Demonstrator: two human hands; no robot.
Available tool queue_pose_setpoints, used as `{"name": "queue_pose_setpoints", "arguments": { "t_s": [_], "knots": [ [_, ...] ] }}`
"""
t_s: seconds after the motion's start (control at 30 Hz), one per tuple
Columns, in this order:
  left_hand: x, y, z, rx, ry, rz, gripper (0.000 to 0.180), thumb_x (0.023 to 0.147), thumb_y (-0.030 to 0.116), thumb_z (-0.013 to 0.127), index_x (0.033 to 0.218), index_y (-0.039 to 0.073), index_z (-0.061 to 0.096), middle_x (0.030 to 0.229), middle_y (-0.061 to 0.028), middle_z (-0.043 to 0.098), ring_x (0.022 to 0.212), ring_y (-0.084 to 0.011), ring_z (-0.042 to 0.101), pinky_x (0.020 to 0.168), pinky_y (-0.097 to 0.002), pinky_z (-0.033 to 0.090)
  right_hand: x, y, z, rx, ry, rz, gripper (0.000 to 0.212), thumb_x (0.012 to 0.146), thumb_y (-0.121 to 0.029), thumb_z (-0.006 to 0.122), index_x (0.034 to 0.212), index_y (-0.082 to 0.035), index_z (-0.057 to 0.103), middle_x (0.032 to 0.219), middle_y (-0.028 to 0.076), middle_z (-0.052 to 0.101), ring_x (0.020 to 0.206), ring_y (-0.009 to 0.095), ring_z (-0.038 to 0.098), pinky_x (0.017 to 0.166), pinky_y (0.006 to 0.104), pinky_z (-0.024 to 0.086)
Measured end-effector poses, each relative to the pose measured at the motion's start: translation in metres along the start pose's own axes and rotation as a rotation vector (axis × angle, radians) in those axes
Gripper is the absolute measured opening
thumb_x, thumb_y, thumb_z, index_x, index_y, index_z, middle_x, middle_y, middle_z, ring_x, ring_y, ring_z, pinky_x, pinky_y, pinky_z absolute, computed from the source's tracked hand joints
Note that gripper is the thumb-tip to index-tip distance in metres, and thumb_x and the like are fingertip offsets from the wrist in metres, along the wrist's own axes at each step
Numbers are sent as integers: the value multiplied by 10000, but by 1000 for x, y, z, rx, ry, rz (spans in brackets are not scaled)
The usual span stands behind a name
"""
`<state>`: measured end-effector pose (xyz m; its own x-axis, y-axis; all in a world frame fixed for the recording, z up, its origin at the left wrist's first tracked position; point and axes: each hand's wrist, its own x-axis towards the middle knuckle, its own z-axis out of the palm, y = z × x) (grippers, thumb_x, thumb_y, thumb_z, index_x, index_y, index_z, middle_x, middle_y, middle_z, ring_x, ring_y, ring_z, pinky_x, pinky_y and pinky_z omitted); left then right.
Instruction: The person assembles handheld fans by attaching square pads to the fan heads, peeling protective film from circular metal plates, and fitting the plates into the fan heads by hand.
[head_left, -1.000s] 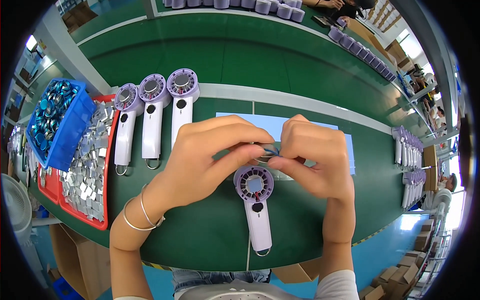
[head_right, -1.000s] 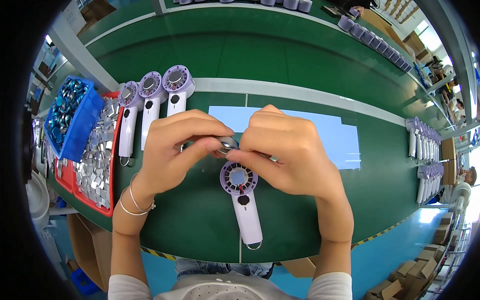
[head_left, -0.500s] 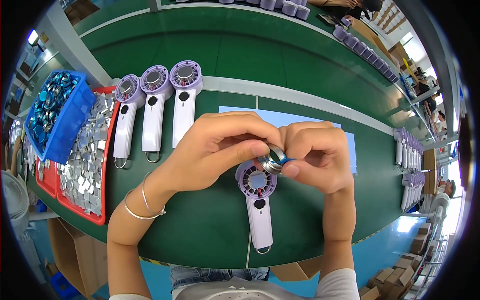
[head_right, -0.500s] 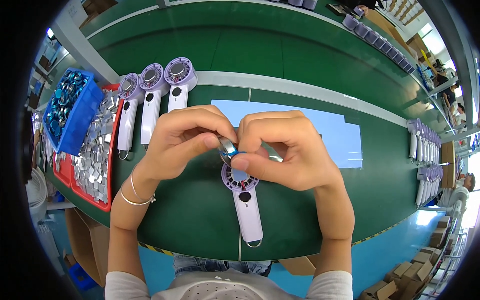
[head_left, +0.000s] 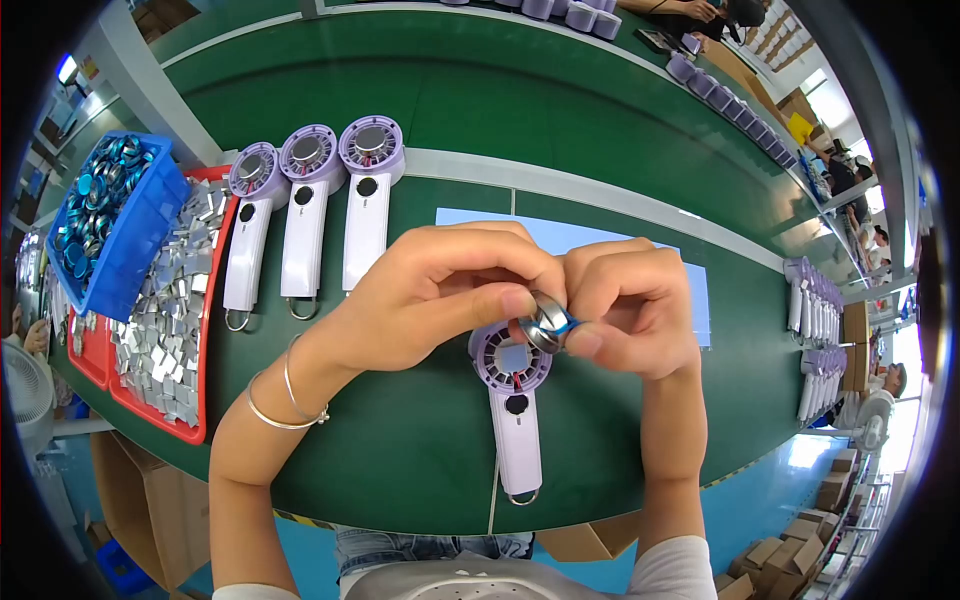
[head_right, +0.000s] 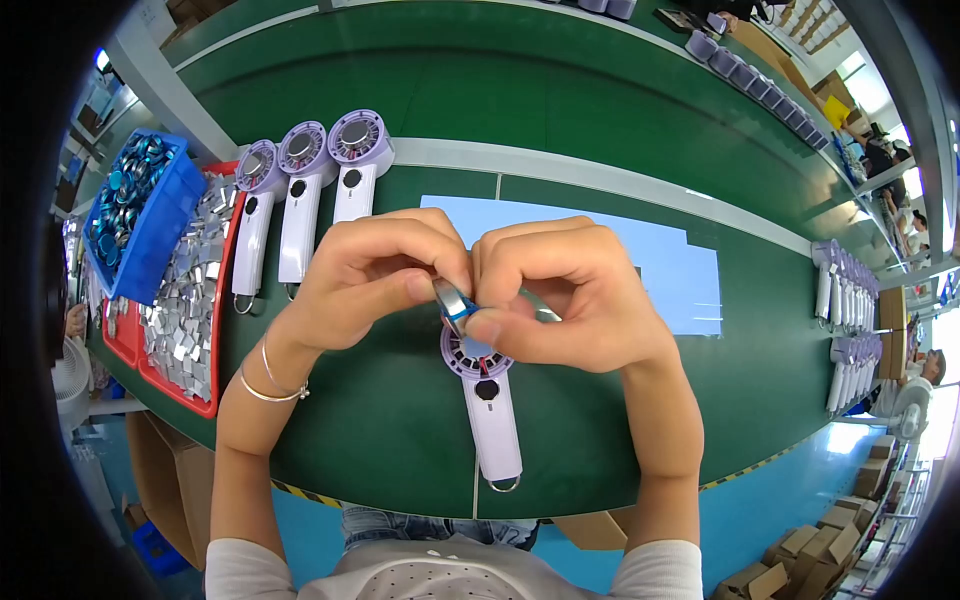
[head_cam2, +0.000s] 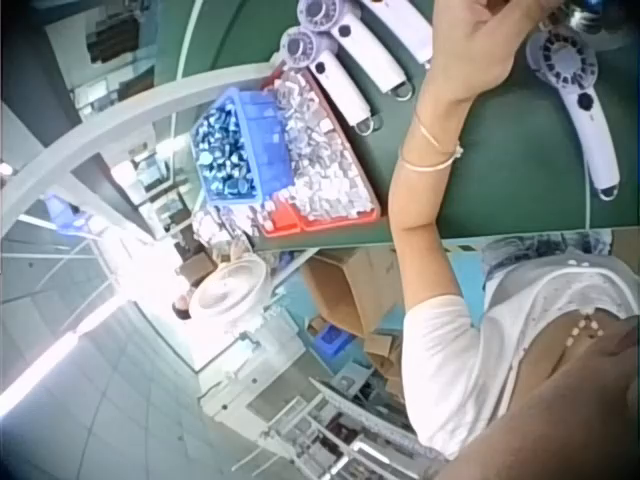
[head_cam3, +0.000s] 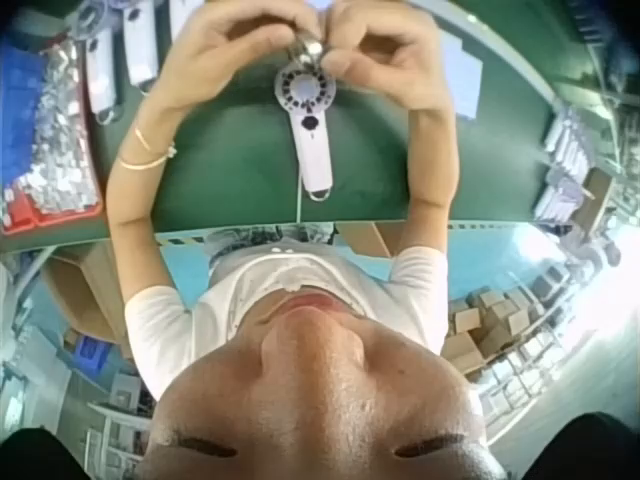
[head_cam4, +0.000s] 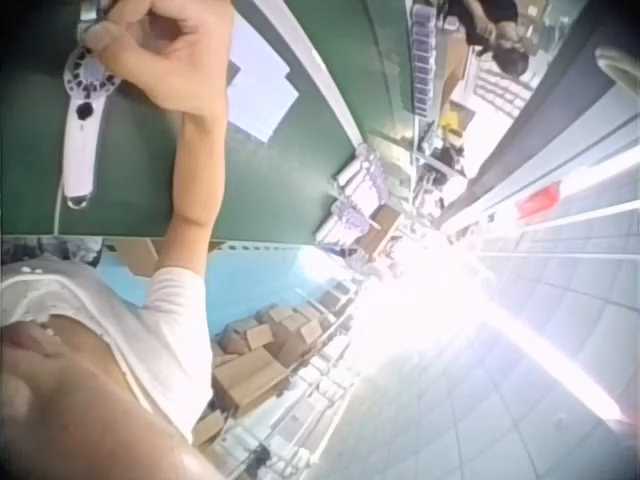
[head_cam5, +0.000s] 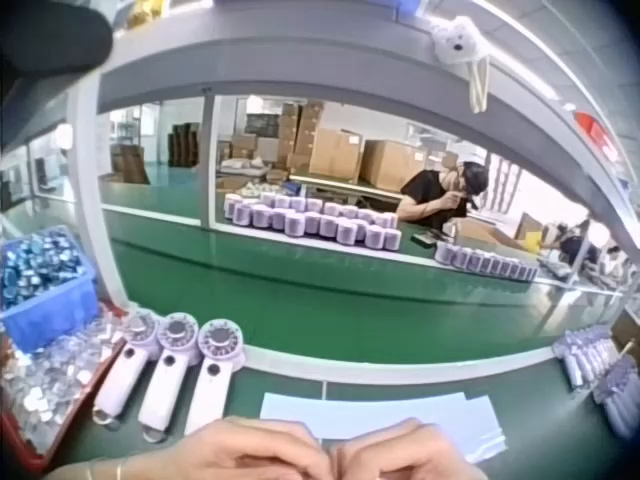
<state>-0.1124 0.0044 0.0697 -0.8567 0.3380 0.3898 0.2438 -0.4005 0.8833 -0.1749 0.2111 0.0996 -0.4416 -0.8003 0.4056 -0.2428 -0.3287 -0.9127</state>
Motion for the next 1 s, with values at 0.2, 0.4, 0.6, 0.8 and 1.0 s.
{"name": "queue_pose_setpoints", "arguments": {
  "t_s": [0.2, 0.4, 0.6, 0.8, 1.0],
  "knots": [
    [4, 13, -6, 532, 77, 203, 111, 894, 72, 689, 953, -17, 718, 930, -114, 654, 830, -181, 615, 702, -270, 495, 6, -4, 0, -434, 48, -101, 183, 712, -5, 783, 803, -27, 627, 735, 46, 594, 659, 159, 555, 590, 283, 434],
    [1, 20, 0, 947, 150, 338, 148, 797, -36, 709, 942, -16, 727, 873, -118, 686, 793, -188, 650, 695, -279, 514, 7, -3, 8, -656, 89, -104, 200, 695, -26, 770, 818, 11, 616, 781, 99, 614, 689, 199, 573, 622, 293, 444],
    [6, 5, 3, 881, 245, 434, 186, 772, -51, 735, 934, 3, 664, 894, -120, 680, 775, -267, 662, 714, -339, 539, -4, -1, 6, -646, 114, -101, 230, 750, -97, 831, 843, 10, 650, 785, 105, 630, 666, 239, 583, 607, 338, 467],
    [-13, 4, 1, 688, 332, 258, 196, 776, -61, 622, 945, 18, 559, 1102, -144, 542, 932, -218, 547, 875, -325, 451, 6, 19, 21, -461, 163, -196, 153, 827, -109, 745, 784, -33, 619, 725, 74, 539, 672, 241, 534, 582, 352, 419],
    [-2, -8, 5, 521, 333, 175, 237, 842, 198, 652, 936, 8, 546, 1120, -140, 513, 1002, -219, 508, 919, -346, 417, -5, 21, 16, -650, 277, -306, 153, 805, -76, 721, 752, -40, 582, 715, 76, 484, 686, 274, 502, 628, 385, 406]
  ]
}}
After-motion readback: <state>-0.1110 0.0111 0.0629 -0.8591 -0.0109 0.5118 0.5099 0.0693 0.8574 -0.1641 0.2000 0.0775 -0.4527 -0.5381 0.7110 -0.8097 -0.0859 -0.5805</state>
